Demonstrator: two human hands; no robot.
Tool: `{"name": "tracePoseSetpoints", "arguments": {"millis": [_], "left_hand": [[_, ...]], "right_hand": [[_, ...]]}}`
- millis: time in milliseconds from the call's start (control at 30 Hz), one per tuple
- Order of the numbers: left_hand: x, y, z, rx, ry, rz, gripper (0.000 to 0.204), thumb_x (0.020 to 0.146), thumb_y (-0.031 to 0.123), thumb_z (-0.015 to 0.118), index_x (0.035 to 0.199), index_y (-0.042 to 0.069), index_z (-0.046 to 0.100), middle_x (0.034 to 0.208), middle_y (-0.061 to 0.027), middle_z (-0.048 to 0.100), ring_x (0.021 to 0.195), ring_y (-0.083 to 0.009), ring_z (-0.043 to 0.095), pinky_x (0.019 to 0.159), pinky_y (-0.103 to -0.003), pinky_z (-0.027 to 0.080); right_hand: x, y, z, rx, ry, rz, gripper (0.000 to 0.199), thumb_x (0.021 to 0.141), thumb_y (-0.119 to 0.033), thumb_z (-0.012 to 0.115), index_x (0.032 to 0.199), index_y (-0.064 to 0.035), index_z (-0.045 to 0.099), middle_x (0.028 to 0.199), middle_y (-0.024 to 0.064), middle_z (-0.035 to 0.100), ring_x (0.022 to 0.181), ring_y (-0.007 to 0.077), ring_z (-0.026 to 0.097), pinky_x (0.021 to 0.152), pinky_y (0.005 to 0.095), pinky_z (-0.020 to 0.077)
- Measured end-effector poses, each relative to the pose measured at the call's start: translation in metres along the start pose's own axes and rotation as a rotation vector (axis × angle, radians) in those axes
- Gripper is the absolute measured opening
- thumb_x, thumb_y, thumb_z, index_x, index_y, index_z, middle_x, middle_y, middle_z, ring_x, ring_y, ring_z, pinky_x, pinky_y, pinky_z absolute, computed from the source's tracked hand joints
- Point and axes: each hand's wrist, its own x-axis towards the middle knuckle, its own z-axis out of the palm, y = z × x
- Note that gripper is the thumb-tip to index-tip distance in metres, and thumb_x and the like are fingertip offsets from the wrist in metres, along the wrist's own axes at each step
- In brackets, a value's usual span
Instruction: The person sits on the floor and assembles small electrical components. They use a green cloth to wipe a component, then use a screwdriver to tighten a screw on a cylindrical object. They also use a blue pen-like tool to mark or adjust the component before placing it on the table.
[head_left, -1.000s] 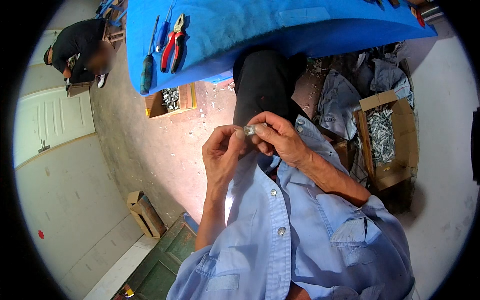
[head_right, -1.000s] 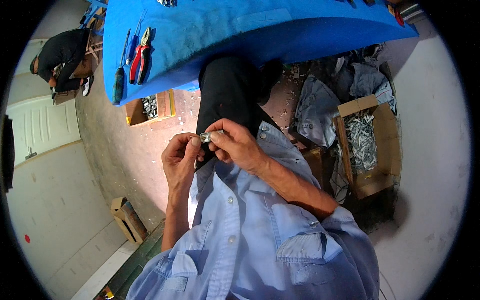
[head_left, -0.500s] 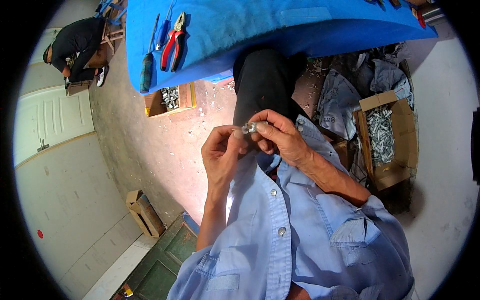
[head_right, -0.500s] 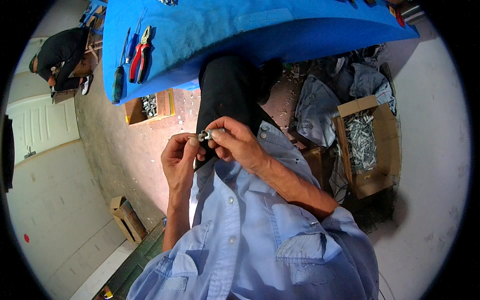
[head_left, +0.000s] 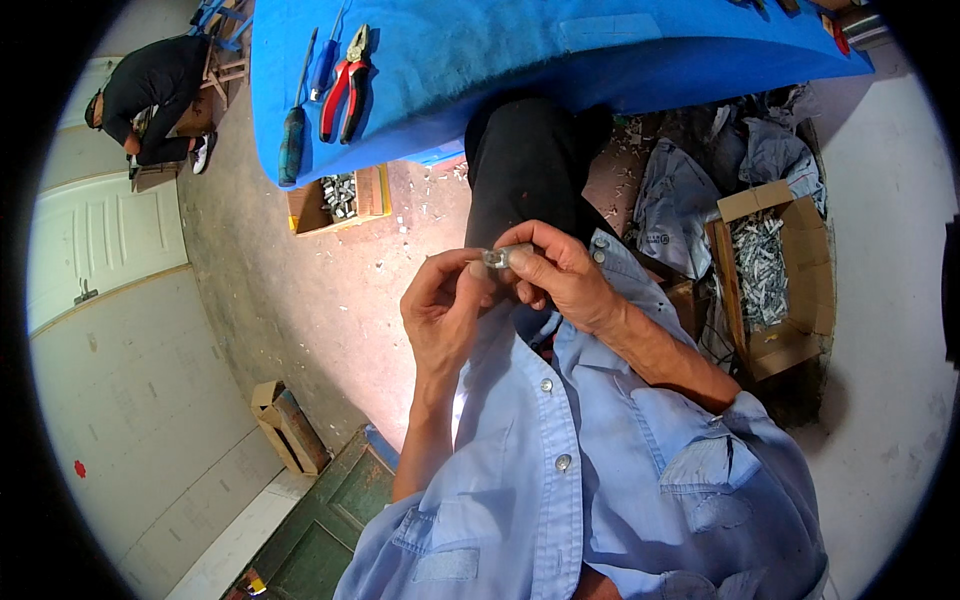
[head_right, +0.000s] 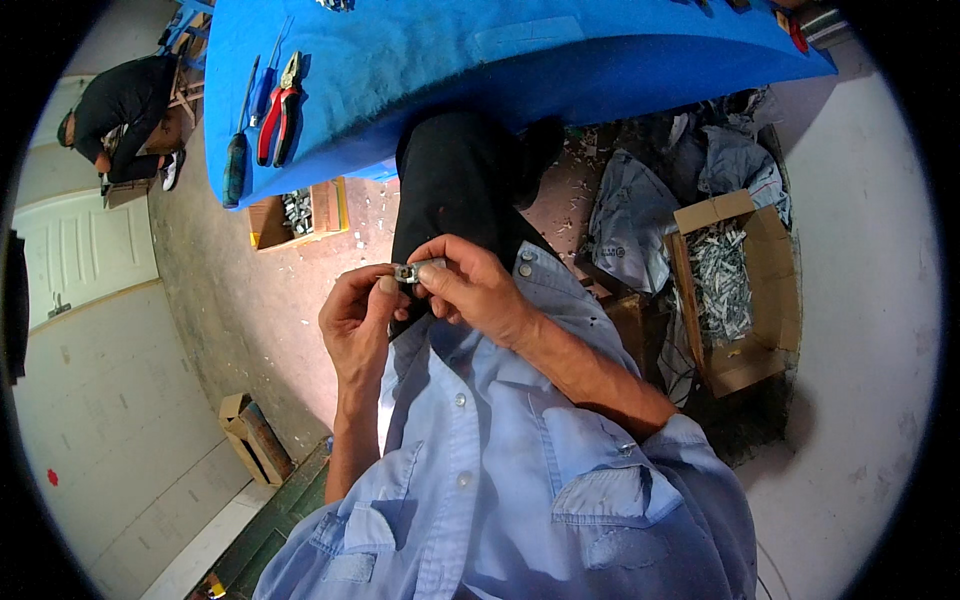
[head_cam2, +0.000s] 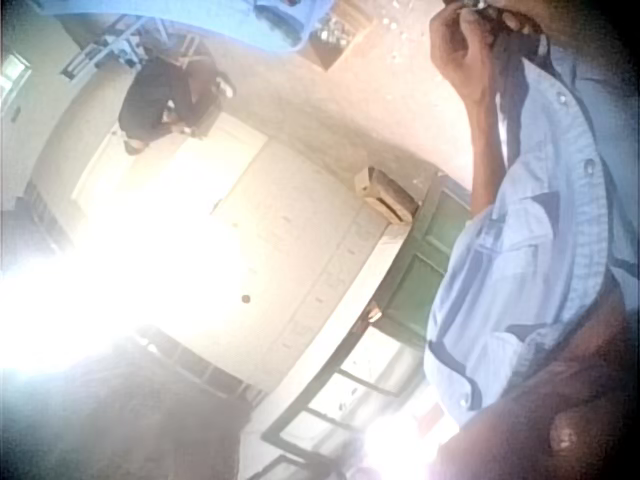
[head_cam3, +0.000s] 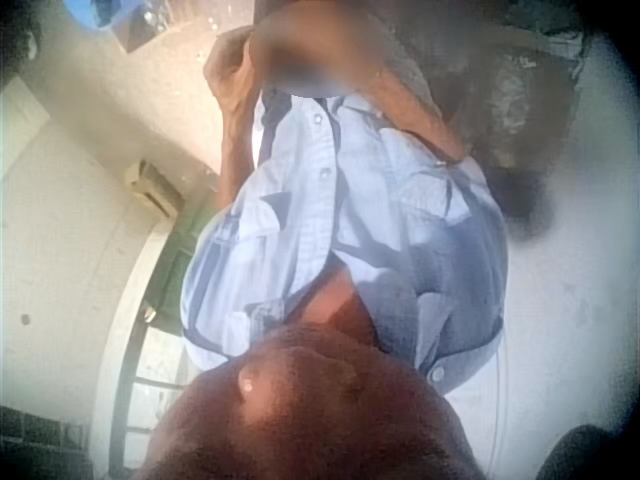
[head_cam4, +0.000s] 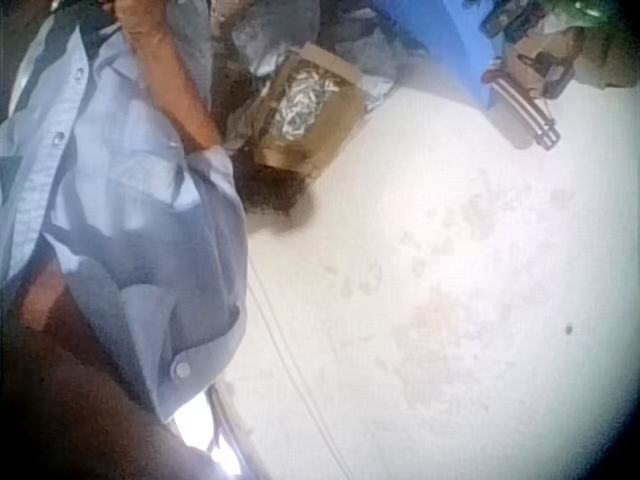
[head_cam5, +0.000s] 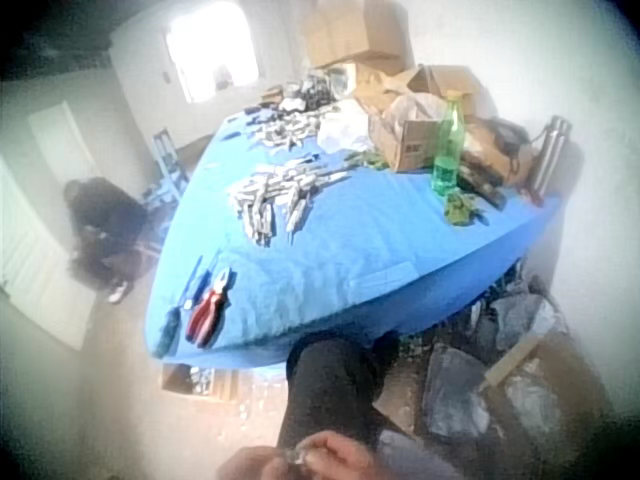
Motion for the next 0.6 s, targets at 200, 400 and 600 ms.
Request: {"name": "tracePoseSetpoints", "arguments": {"millis": [200, 400, 600], "left_hand": [[0.0011, -0.001, -0.0023, 0.002, -0.001, -0.019, 0.018, 0.099, 0.01, 0.067, 0.109, -0.004, 0.067, 0.09, -0.0086, 0.071, 0.073, -0.01, 0.063, 0.064, -0.022, 0.051], [0.0044, 0.0022, -0.0071, 0.033, -0.041, -0.04, 0.017, 0.098, 0.01, 0.068, 0.108, -0.004, 0.068, 0.09, -0.0083, 0.071, 0.073, -0.0098, 0.064, 0.064, -0.022, 0.051], [0.0047, 0.0027, -0.0064, 0.031, -0.045, -0.042, 0.016, 0.099, 0.009, 0.067, 0.109, -0.004, 0.068, 0.09, -0.0074, 0.071, 0.074, -0.0091, 0.064, 0.064, -0.021, 0.051]], "right_hand": [[-0.0005, 0.0012, 0.0027, -0.124, 0.028, -0.062, 0.026, 0.102, -0.021, 0.062, 0.119, -0.0018, 0.06, 0.088, 0.0024, 0.065, 0.067, 0.0041, 0.056, 0.054, 0.0189, 0.0447], [-0.0012, 0.0, 0.0021, -0.123, 0.029, -0.047, 0.026, 0.102, -0.021, 0.062, 0.118, -0.0008, 0.06, 0.088, 0.0034, 0.067, 0.065, 0.0041, 0.056, 0.054, 0.0192, 0.0444], [-0.001, 0.0016, 0.0016, -0.068, 0.036, -0.023, 0.026, 0.102, -0.02, 0.062, 0.118, -0.0001, 0.061, 0.089, 0.005, 0.067, 0.065, 0.004, 0.056, 0.054, 0.0188, 0.0436]]}}
